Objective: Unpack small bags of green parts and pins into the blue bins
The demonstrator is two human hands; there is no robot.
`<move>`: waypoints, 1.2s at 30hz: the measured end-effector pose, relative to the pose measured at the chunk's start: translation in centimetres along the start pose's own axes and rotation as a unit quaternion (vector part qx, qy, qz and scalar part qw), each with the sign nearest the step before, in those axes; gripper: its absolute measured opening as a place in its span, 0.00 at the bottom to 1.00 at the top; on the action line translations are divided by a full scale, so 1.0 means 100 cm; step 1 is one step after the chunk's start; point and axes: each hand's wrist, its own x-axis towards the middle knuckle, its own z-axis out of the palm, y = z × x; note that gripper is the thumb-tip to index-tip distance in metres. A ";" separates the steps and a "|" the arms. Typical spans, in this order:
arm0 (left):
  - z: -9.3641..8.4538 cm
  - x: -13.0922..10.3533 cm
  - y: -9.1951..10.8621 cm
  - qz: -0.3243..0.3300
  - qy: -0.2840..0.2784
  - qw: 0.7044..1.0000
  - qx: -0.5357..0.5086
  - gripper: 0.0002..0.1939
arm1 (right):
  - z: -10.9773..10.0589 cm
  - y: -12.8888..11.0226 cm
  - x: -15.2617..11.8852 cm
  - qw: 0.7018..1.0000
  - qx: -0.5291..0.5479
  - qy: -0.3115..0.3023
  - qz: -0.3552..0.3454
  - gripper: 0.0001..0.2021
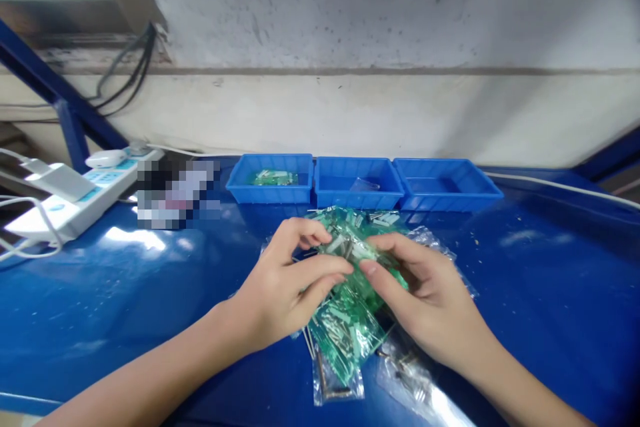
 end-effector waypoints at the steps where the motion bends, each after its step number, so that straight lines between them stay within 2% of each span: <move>1: 0.000 0.001 0.000 -0.016 -0.006 1.000 -0.001 0.09 | 0.001 0.002 0.000 0.999 -0.020 0.021 -0.026 0.03; 4: -0.005 0.004 0.000 -0.088 -0.050 0.993 -0.064 0.08 | 0.002 0.005 0.000 0.983 -0.096 0.076 -0.137 0.08; 6: -0.008 0.007 0.001 -0.156 -0.057 0.977 -0.134 0.17 | 0.002 0.007 -0.001 0.967 -0.145 0.086 -0.192 0.11; 8: -0.010 0.010 0.003 -0.212 -0.052 0.958 -0.187 0.21 | 0.003 0.009 -0.003 0.956 -0.180 0.082 -0.219 0.14; 13: -0.005 0.012 0.006 -0.263 -0.068 0.935 -0.230 0.12 | 0.008 0.011 -0.006 0.948 -0.218 0.064 -0.224 0.20; 16: -0.014 0.014 -0.002 -0.256 0.012 0.957 -0.134 0.08 | 0.010 0.010 -0.006 0.953 -0.223 0.060 -0.194 0.23; 18: -0.027 0.017 -0.014 -0.210 0.092 0.973 0.021 0.09 | 0.009 0.008 -0.005 0.958 -0.215 0.066 -0.176 0.20; 19: -0.034 0.020 -0.021 -0.183 0.122 0.970 0.106 0.11 | 0.009 0.008 -0.004 0.960 -0.210 0.070 -0.170 0.19; 20: -0.041 0.022 -0.028 -0.170 0.127 0.961 0.177 0.14 | 0.007 0.008 -0.003 0.962 -0.205 0.074 -0.166 0.17; 22: -0.046 0.024 -0.040 -0.167 0.117 0.944 0.260 0.20 | 0.003 0.009 0.001 0.963 -0.202 0.083 -0.156 0.15; 23: -0.045 0.023 -0.043 -0.174 0.112 0.942 0.265 0.22 | 0.001 0.010 0.003 0.964 -0.203 0.087 -0.148 0.14; 25: -0.033 0.019 -0.042 -0.164 0.099 0.957 0.218 0.20 | -0.004 0.014 0.007 0.966 -0.209 0.096 -0.120 0.12; 28: -0.007 0.010 -0.031 -0.167 0.001 0.978 0.125 0.14 | -0.008 0.019 0.013 0.969 -0.215 0.096 -0.074 0.10; 31: 0.012 0.004 -0.025 -0.154 -0.076 0.978 0.119 0.21 | -0.007 0.021 0.014 0.973 -0.212 0.075 -0.054 0.08; 34: 0.016 0.001 -0.029 -0.154 -0.113 0.973 0.133 0.29 | -0.003 0.021 0.012 0.974 -0.211 0.054 -0.058 0.09; 36: 0.014 0.001 -0.034 -0.171 -0.109 0.970 0.135 0.25 | -0.001 0.020 0.011 0.974 -0.214 0.047 -0.061 0.09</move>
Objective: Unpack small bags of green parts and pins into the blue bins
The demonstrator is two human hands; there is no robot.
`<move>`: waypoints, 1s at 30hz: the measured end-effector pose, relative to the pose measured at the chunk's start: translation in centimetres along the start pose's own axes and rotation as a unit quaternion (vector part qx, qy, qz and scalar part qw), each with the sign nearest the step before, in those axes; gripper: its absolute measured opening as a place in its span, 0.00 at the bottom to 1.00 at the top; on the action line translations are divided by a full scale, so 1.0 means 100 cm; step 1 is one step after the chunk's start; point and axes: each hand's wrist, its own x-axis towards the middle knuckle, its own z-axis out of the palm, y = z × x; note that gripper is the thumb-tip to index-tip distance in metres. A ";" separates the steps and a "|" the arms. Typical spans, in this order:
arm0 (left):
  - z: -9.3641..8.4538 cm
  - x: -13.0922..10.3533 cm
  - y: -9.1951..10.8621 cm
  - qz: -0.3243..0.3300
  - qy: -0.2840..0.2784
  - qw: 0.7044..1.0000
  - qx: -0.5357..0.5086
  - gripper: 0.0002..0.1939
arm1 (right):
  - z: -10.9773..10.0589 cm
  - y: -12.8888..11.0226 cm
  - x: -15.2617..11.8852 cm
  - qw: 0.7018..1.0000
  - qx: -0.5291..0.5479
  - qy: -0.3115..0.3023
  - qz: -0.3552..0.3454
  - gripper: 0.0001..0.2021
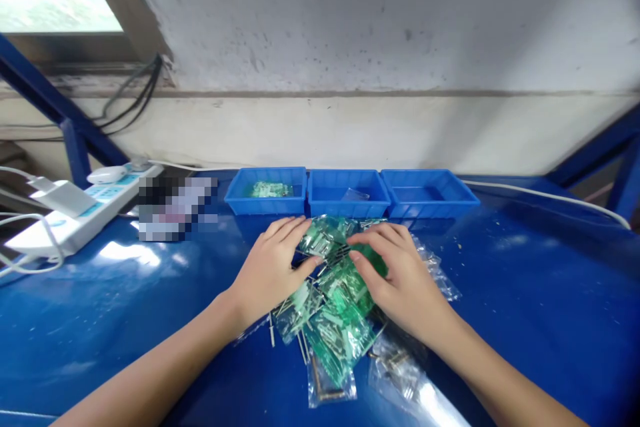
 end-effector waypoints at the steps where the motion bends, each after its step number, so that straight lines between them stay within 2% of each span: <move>1: -0.001 0.000 -0.002 -0.011 0.005 1.000 -0.006 0.21 | 0.001 -0.001 -0.001 1.000 -0.001 -0.003 -0.002 0.08; 4: -0.006 0.002 -0.002 -0.038 0.010 0.999 -0.033 0.11 | 0.002 -0.001 -0.002 1.000 -0.003 -0.011 -0.004 0.08; 10: -0.008 0.006 0.004 -0.103 -0.013 0.992 -0.071 0.11 | 0.010 -0.002 -0.007 0.996 -0.073 -0.059 -0.014 0.10; 13: -0.006 0.008 0.005 -0.106 -0.009 0.992 -0.075 0.07 | 0.013 -0.003 -0.010 0.992 -0.109 -0.066 -0.020 0.11; 16: -0.009 0.008 0.006 -0.107 -0.011 0.987 -0.123 0.06 | 0.011 -0.004 -0.010 0.992 -0.101 -0.067 -0.019 0.11; 20: -0.023 0.002 0.011 -0.121 0.049 0.959 -0.253 0.06 | 0.004 -0.008 -0.007 0.999 -0.020 -0.031 -0.004 0.11; 23: -0.030 -0.003 0.017 -0.105 0.078 0.926 -0.353 0.05 | -0.001 -0.012 -0.007 0.992 0.108 -0.026 0.064 0.15; 26: -0.028 -0.005 0.023 -0.115 0.030 0.885 -0.450 0.06 | -0.003 -0.016 -0.008 0.964 0.230 -0.040 0.130 0.17; 30: -0.022 -0.006 0.028 -0.134 -0.053 0.844 -0.517 0.06 | -0.007 -0.018 -0.004 0.934 0.316 -0.065 0.156 0.10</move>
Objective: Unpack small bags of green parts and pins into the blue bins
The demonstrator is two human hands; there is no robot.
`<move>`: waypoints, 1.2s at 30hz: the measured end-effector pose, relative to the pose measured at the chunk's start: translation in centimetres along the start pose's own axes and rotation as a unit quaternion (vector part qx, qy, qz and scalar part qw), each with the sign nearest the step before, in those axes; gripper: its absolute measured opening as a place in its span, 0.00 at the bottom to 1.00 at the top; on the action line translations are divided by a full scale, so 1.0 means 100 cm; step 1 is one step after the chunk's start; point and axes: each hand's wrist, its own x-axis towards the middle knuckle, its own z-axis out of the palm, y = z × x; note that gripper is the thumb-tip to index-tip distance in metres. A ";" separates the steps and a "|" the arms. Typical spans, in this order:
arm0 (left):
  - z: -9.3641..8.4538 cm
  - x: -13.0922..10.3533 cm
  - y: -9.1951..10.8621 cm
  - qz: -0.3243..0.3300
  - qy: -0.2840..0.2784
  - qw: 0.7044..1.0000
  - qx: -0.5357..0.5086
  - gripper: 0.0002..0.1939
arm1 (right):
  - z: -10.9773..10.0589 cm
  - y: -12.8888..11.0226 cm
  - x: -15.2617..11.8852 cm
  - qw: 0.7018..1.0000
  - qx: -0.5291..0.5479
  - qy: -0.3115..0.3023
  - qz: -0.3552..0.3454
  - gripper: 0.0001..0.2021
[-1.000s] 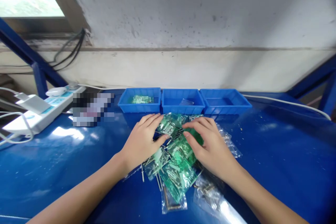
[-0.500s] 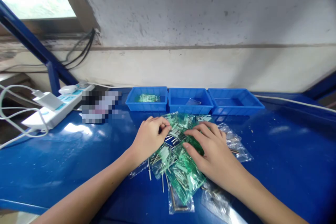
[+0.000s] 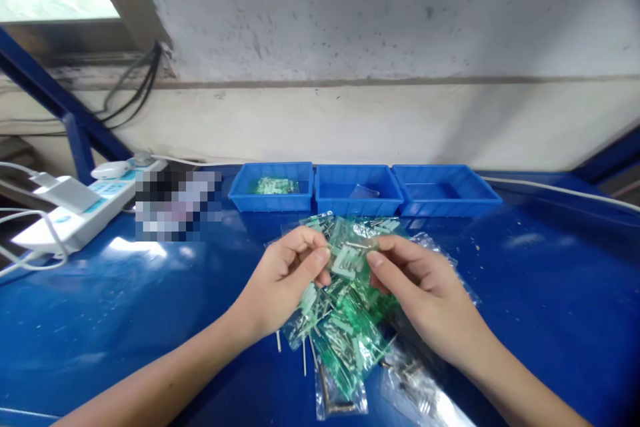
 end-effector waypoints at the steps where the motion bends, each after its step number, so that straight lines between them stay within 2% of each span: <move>1: 0.001 0.000 0.000 -0.011 -0.012 1.000 -0.004 0.06 | -0.001 -0.001 0.001 1.000 0.013 0.001 0.002 0.11; 5: -0.001 -0.002 -0.001 -0.018 -0.035 0.999 -0.003 0.06 | -0.003 -0.004 0.003 0.999 0.021 0.028 0.005 0.11; 10: -0.004 0.000 -0.002 0.011 0.006 0.999 0.034 0.12 | -0.002 -0.004 0.001 0.999 0.018 0.030 0.001 0.09; 13: -0.002 0.002 -0.002 -0.020 0.013 1.000 -0.006 0.13 | 0.001 -0.002 -0.002 0.998 0.013 0.048 -0.026 0.07; 15: 0.000 0.003 -0.002 -0.048 0.022 0.997 -0.052 0.15 | 0.002 0.000 -0.004 0.996 -0.025 0.060 -0.068 0.04; 17: 0.001 0.003 -0.002 -0.080 0.028 0.990 -0.113 0.15 | 0.003 0.001 -0.006 0.989 -0.077 0.064 -0.110 0.05; 21: 0.001 0.002 -0.001 -0.120 -0.010 0.974 -0.192 0.10 | 0.003 0.002 -0.009 0.975 -0.145 0.056 -0.160 0.08; 23: 0.001 0.002 0.001 -0.119 -0.036 0.978 -0.165 0.09 | 0.002 0.001 -0.010 0.973 -0.158 0.046 -0.165 0.09; 25: 0.002 0.001 0.002 -0.107 -0.036 0.985 -0.127 0.07 | 0.001 -0.001 -0.009 0.973 -0.159 0.039 -0.163 0.10; 28: 0.002 0.001 0.003 -0.058 0.023 0.995 -0.077 0.05 | -0.001 -0.003 -0.007 0.976 -0.143 0.036 -0.163 0.09; 31: 0.000 -0.001 0.002 0.048 0.072 0.996 0.023 0.04 | -0.003 -0.002 -0.004 0.986 -0.111 0.024 -0.120 0.08; 33: -0.001 -0.003 0.002 0.146 0.071 0.979 0.122 0.03 | -0.004 0.001 -0.002 0.995 -0.060 0.007 -0.076 0.15; 36: -0.001 -0.005 0.002 0.263 0.071 0.926 0.262 0.08 | -0.004 0.005 -0.001 0.999 0.038 -0.014 -0.014 0.20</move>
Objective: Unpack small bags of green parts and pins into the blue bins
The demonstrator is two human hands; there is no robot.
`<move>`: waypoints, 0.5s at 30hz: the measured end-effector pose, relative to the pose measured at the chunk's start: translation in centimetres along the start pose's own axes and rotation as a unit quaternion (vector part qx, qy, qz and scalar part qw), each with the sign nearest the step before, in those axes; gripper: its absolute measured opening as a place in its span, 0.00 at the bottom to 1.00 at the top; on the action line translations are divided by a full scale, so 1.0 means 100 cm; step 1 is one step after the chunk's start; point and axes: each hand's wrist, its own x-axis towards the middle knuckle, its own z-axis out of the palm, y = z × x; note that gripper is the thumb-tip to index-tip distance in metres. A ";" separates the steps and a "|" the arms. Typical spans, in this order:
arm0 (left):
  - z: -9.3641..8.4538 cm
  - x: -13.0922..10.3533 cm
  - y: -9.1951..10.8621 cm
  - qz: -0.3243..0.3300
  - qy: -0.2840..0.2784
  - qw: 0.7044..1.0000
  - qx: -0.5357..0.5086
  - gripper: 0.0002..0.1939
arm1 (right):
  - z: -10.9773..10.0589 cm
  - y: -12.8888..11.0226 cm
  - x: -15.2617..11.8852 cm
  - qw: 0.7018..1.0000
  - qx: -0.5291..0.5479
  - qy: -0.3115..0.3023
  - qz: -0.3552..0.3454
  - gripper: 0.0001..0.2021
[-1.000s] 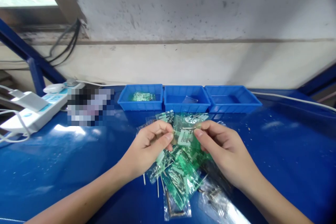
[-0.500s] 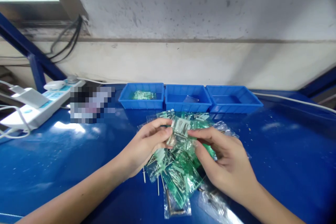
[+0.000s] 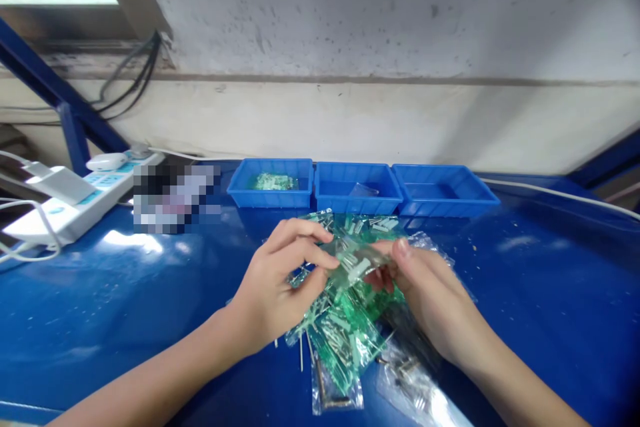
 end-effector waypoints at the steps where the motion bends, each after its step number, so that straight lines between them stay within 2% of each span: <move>1: 0.000 -0.001 0.000 0.025 0.001 0.999 0.032 0.10 | 0.000 0.001 0.000 1.000 0.021 -0.004 0.020 0.18; 4: 0.001 -0.002 0.000 0.059 0.002 0.996 0.067 0.12 | 0.002 0.000 0.002 0.997 0.058 -0.005 0.054 0.12; 9: 0.003 -0.005 -0.006 0.083 -0.031 0.996 0.032 0.13 | 0.004 -0.004 0.002 0.994 0.084 -0.008 0.062 0.11; 12: 0.005 -0.006 -0.008 0.083 -0.046 0.995 -0.006 0.14 | 0.006 -0.005 0.001 0.996 0.070 -0.022 0.052 0.11; 15: 0.005 -0.006 -0.004 0.063 -0.043 0.997 0.006 0.14 | 0.008 -0.005 0.000 1.000 0.016 0.004 0.014 0.09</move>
